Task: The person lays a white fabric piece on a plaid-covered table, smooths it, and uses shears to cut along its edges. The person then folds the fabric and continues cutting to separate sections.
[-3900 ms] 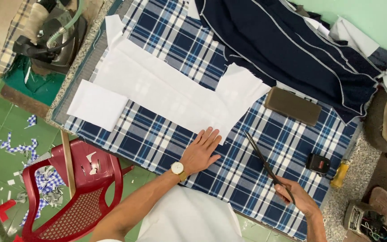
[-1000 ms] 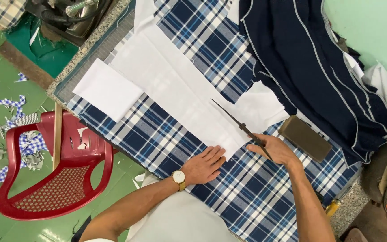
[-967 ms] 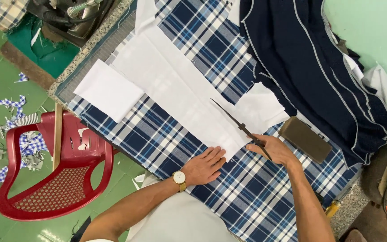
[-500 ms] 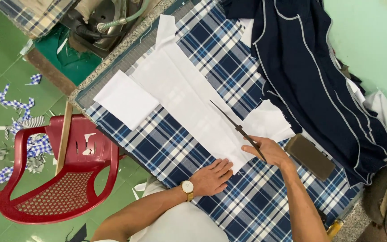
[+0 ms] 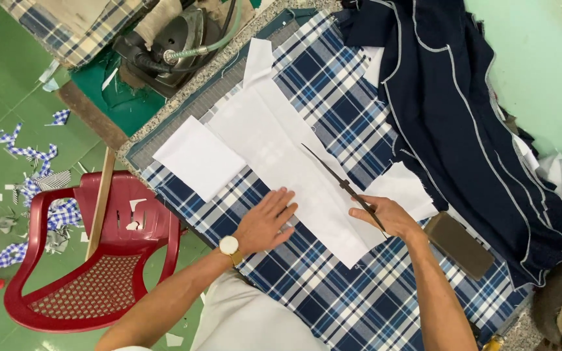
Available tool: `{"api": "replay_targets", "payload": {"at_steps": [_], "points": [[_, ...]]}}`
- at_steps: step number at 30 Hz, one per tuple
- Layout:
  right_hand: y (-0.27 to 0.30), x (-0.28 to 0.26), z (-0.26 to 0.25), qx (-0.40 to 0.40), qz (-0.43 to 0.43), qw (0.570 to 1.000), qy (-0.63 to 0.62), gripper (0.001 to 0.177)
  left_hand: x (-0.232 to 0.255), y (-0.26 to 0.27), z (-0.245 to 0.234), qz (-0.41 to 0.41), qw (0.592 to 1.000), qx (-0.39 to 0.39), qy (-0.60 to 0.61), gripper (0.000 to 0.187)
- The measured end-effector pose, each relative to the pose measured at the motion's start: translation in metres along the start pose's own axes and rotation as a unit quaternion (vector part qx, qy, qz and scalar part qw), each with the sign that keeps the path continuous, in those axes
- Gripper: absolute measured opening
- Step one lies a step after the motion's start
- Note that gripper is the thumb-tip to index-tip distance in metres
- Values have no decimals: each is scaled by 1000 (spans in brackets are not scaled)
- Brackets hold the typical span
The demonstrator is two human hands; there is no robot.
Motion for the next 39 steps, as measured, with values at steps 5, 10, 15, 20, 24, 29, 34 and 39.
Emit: {"api": "replay_targets", "payload": {"at_steps": [5,10,15,20,24,29,34,39], "points": [[-11,7,2,-18,-1,996,-82,63,-24,-1,-11,-12,999,-1,-50,56],[-23,-22,-4,-20,-16,998,-54,73,-24,-4,-18,-10,999,0,-54,53],[-25,-55,-4,-4,-22,998,-53,62,-27,-5,-19,-7,998,10,-58,51],[-26,-67,-9,-13,-3,998,-58,69,-28,-6,-23,-6,998,22,-51,51],[-35,-100,-12,-6,-14,1000,-27,80,-27,-9,-28,-6,999,18,-41,50],[-44,-118,-10,-9,-21,998,-61,60,-29,-9,-29,-8,999,22,-48,50],[-58,-125,-19,-28,-12,998,-48,71,-32,-7,-27,-14,998,27,-49,49],[-71,-154,-21,-14,-46,999,-1,73,-32,-8,-29,-14,998,23,-50,49]]}}
Point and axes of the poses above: each hand's wrist, its own y-axis away from the middle knuckle, its own z-axis out of the palm, x = y × z, the point moved 1 cm from there along -y, towards the middle knuckle, and after that the axes turned 3 degrees about -x, right-handed, at the moved point
